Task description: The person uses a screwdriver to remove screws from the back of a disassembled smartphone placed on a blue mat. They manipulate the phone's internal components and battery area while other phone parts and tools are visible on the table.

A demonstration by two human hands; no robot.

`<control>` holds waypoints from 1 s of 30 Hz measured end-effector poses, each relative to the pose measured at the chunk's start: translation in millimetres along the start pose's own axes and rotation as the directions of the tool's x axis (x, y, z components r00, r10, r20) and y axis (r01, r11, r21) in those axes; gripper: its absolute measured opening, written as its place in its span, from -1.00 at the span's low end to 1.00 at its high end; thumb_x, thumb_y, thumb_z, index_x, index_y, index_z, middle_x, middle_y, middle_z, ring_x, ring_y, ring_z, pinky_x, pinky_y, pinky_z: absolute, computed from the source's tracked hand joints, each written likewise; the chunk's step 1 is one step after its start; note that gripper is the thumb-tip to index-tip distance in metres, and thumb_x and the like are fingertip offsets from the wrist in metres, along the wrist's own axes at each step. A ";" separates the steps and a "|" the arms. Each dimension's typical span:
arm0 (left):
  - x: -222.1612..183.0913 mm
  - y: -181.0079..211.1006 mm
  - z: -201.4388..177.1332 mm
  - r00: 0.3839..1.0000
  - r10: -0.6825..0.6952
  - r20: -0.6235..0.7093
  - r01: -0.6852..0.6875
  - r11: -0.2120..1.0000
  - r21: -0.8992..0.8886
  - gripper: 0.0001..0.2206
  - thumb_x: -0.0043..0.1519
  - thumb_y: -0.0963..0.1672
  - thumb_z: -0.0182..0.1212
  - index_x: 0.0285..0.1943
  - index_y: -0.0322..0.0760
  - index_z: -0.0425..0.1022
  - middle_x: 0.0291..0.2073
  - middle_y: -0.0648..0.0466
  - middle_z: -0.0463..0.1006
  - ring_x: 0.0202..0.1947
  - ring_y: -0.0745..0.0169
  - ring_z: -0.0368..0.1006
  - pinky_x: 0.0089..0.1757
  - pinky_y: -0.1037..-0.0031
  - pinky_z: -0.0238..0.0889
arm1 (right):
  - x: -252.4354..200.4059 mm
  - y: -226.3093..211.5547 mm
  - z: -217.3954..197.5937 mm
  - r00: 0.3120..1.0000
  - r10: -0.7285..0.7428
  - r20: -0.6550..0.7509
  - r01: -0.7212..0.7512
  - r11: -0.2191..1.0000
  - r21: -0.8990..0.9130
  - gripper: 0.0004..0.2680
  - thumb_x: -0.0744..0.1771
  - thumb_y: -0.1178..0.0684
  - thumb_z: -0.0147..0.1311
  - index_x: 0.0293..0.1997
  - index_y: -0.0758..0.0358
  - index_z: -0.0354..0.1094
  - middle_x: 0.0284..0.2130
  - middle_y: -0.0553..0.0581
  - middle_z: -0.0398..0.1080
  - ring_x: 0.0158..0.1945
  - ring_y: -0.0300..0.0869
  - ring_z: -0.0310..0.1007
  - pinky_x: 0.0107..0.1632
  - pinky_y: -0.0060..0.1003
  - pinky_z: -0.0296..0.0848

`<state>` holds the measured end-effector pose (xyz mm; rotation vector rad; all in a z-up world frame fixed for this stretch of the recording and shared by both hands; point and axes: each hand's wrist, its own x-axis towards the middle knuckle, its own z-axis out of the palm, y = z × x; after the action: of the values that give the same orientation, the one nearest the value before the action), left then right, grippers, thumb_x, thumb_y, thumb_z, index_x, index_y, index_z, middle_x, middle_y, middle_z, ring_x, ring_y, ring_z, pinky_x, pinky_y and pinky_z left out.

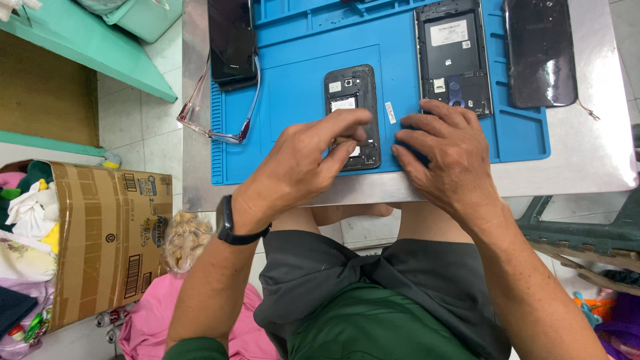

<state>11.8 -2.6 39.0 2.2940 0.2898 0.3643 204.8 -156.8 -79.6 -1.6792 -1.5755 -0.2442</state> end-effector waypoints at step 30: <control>32.8 5.9 31.1 0.995 0.040 -0.087 0.005 0.885 0.466 -0.64 0.30 -0.16 0.35 0.16 -0.21 0.24 -0.16 -0.06 0.62 -0.30 -0.29 0.51 -0.42 0.03 0.33 | 5.6 -13.8 -10.7 0.999 -0.036 -0.018 0.036 0.999 -0.001 -0.94 0.39 0.13 0.34 -0.14 0.26 0.62 -0.11 0.15 0.63 0.22 0.15 0.55 0.18 0.04 0.39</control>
<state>53.7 -17.0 28.6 2.7588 0.4446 0.4524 197.4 -160.9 -63.4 -1.6457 -1.5930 -0.2776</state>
